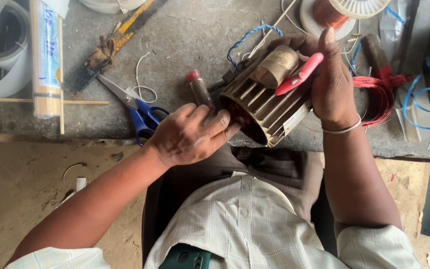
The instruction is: The person inserts and secures copper wire into the slots of a motor stator, using a hammer to tap the windings into place. They then prepare and insert additional copper wire coils into the stator.
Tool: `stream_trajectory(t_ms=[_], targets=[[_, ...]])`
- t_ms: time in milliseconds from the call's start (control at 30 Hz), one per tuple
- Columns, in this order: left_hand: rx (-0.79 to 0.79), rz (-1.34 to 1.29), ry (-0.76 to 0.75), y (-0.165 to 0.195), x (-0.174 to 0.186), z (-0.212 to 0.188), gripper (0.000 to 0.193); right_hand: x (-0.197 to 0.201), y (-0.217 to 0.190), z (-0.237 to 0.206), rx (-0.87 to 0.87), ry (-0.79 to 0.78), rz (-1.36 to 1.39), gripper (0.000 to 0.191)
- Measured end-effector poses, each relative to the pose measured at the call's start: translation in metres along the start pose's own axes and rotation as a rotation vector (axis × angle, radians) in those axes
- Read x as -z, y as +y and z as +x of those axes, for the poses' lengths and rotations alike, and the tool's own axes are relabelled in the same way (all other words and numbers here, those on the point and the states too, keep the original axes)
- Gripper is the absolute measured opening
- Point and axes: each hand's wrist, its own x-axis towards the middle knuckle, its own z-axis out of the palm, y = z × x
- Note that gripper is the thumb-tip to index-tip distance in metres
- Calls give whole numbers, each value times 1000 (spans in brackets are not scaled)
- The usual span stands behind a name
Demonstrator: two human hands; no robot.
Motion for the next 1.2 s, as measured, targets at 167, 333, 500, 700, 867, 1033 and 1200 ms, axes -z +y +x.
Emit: stream_trajectory(t_ms=[167, 333, 500, 700, 867, 1033, 1200], targets=[[-35, 108, 13, -6, 0, 2, 26, 2, 2, 0, -4, 33, -12, 72], [-50, 142, 32, -9, -3, 1, 17, 1, 0, 2, -9, 1, 13, 72], [-100, 122, -16, -4, -5, 10, 25, -2, -5, 2, -32, -38, -21, 76], [-204, 108, -20, -9, 4, 22, 20, -2, -5, 5, 55, -70, -48, 77], [-376, 169, 8, -17, -4, 33, 18, 0, -5, 4, 45, -73, -10, 78], [-392, 83, 2, -21, -15, 36, 14, -1, -7, 3, 15, -40, -51, 79], [-327, 57, 26, -19, -22, 31, 14, -1, -7, 3, 14, -51, -37, 79]])
